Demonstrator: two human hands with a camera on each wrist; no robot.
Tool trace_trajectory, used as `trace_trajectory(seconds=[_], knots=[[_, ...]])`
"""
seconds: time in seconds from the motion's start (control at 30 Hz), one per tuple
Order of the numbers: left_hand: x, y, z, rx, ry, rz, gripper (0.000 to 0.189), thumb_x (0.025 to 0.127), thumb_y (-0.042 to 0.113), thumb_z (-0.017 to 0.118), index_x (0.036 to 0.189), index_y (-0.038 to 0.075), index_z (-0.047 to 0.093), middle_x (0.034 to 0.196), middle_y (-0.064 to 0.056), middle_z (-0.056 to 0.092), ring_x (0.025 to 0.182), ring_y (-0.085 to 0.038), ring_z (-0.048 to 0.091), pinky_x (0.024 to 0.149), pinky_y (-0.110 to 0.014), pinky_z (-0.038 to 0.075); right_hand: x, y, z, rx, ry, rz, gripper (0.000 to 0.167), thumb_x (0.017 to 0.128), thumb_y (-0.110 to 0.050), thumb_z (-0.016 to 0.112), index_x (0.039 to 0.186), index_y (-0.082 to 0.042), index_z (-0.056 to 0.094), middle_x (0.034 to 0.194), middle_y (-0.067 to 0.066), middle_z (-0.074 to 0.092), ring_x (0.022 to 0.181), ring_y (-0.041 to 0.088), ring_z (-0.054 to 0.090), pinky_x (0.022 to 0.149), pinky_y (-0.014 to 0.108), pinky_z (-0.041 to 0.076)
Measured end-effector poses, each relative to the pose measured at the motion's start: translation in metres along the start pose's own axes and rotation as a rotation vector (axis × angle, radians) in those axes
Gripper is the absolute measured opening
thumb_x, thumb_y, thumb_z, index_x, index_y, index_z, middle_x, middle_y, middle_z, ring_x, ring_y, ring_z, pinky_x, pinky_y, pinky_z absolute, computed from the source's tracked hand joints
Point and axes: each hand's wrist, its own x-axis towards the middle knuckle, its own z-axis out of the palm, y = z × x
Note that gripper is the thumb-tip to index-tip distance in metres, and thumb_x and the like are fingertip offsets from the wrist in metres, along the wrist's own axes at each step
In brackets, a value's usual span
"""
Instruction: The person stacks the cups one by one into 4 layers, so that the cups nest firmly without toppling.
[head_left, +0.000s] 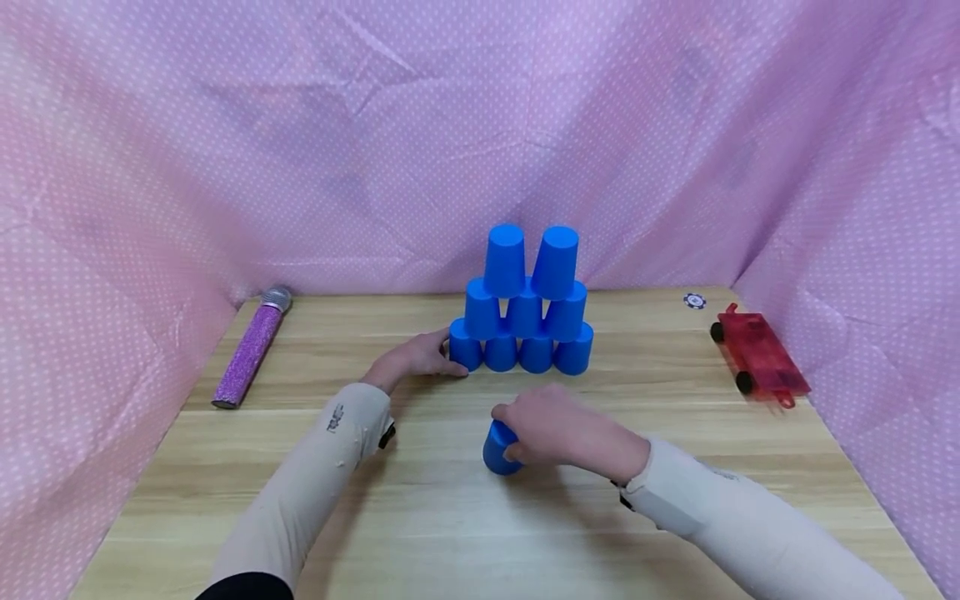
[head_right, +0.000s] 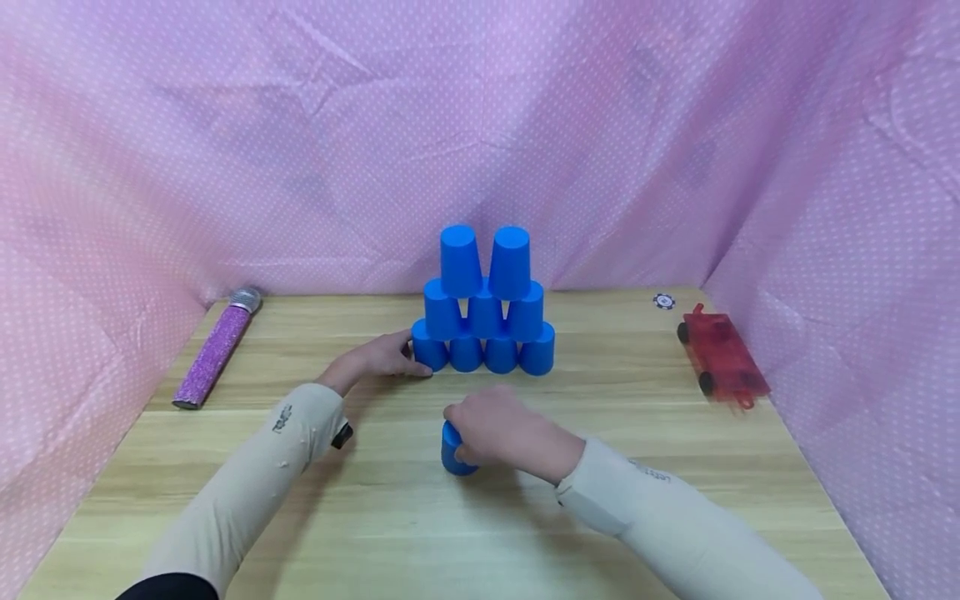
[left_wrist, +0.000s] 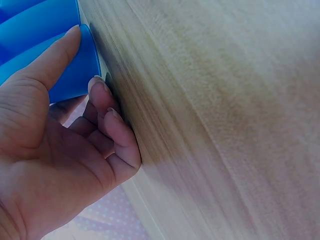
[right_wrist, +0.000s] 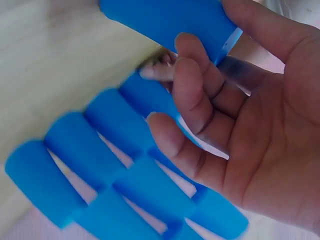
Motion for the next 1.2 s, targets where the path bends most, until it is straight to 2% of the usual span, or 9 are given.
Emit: trace_trajectory(seconds=[0.13,0.23,0.3,0.4,0.5,0.63,0.8,1.03,1.2], knots=[[0.0,-0.001,0.0,0.008,-0.005,-0.004,0.086,0.089,0.041,0.076,0.157,0.028,0.027,0.156,-0.014,0.043,0.13,-0.036,0.05,0.114,-0.061,0.035,-0.024,0.01,-0.034,-0.019,0.096,0.012,0.045,0.089,-0.045,0.074,0.125,-0.021,0.063,0.091,-0.002,0.073,0.078,0.014,0.067,0.074,0.037,0.058],[-0.001,-0.001,0.0,0.01,-0.003,-0.006,0.087,0.089,0.041,0.076,0.158,0.029,0.025,0.157,-0.014,0.041,0.132,-0.037,0.048,0.115,-0.061,0.034,-0.049,0.019,-0.078,-0.03,0.197,0.029,0.042,0.089,-0.043,0.074,0.123,-0.021,0.063,0.083,-0.003,0.07,0.07,0.012,0.064,0.065,0.035,0.057],[-0.001,-0.002,-0.001,0.014,0.003,-0.01,0.088,0.089,0.042,0.076,0.158,0.03,0.024,0.158,-0.014,0.041,0.135,-0.038,0.047,0.115,-0.062,0.033,-0.065,0.024,-0.111,-0.048,0.234,0.067,0.046,0.09,-0.044,0.073,0.129,-0.022,0.061,0.082,-0.004,0.068,0.069,0.012,0.062,0.057,0.033,0.053],[-0.002,-0.001,-0.001,0.014,0.012,-0.01,0.088,0.088,0.041,0.076,0.159,0.03,0.024,0.158,-0.014,0.04,0.138,-0.039,0.044,0.116,-0.063,0.031,-0.083,0.034,-0.158,-0.086,0.271,0.129,0.053,0.091,-0.05,0.069,0.136,-0.025,0.057,0.081,-0.004,0.067,0.071,0.015,0.061,0.056,0.033,0.048],[-0.004,0.0,-0.001,0.008,0.015,-0.009,0.088,0.088,0.041,0.076,0.158,0.029,0.025,0.158,-0.014,0.04,0.139,-0.039,0.043,0.116,-0.063,0.03,-0.086,0.046,-0.199,-0.081,0.244,0.18,0.061,0.093,-0.056,0.063,0.143,-0.024,0.05,0.095,0.001,0.07,0.083,0.019,0.064,0.066,0.038,0.053],[-0.005,0.0,0.001,0.005,0.009,-0.014,0.087,0.089,0.04,0.076,0.158,0.029,0.025,0.158,-0.014,0.04,0.14,-0.039,0.043,0.117,-0.063,0.029,-0.07,0.064,-0.236,-0.081,0.22,0.201,0.068,0.095,-0.055,0.06,0.147,-0.014,0.045,0.115,0.016,0.067,0.102,0.034,0.064,0.083,0.053,0.054],[-0.003,0.001,0.002,0.016,0.008,-0.016,0.086,0.089,0.041,0.075,0.158,0.029,0.025,0.161,-0.013,0.036,0.148,-0.04,0.034,0.118,-0.065,0.024,-0.042,0.074,-0.258,-0.067,0.183,0.226,0.079,0.095,-0.049,0.06,0.155,-0.005,0.032,0.134,0.027,0.057,0.118,0.046,0.057,0.096,0.065,0.048],[-0.004,0.006,0.005,0.021,0.019,-0.016,0.085,0.089,0.041,0.076,0.157,0.027,0.028,0.162,-0.013,0.034,0.15,-0.04,0.03,0.118,-0.065,0.023,-0.02,0.076,-0.266,0.026,0.08,0.258,0.079,0.096,-0.05,0.056,0.156,-0.007,0.027,0.13,0.022,0.057,0.112,0.039,0.059,0.094,0.053,0.054],[-0.003,0.008,0.006,0.017,0.021,-0.013,0.084,0.088,0.041,0.076,0.157,0.027,0.029,0.161,-0.013,0.036,0.149,-0.04,0.031,0.118,-0.065,0.024,-0.01,0.078,-0.267,0.021,0.053,0.276,0.076,0.096,-0.049,0.056,0.155,-0.008,0.031,0.127,0.021,0.058,0.109,0.036,0.059,0.09,0.047,0.055]])
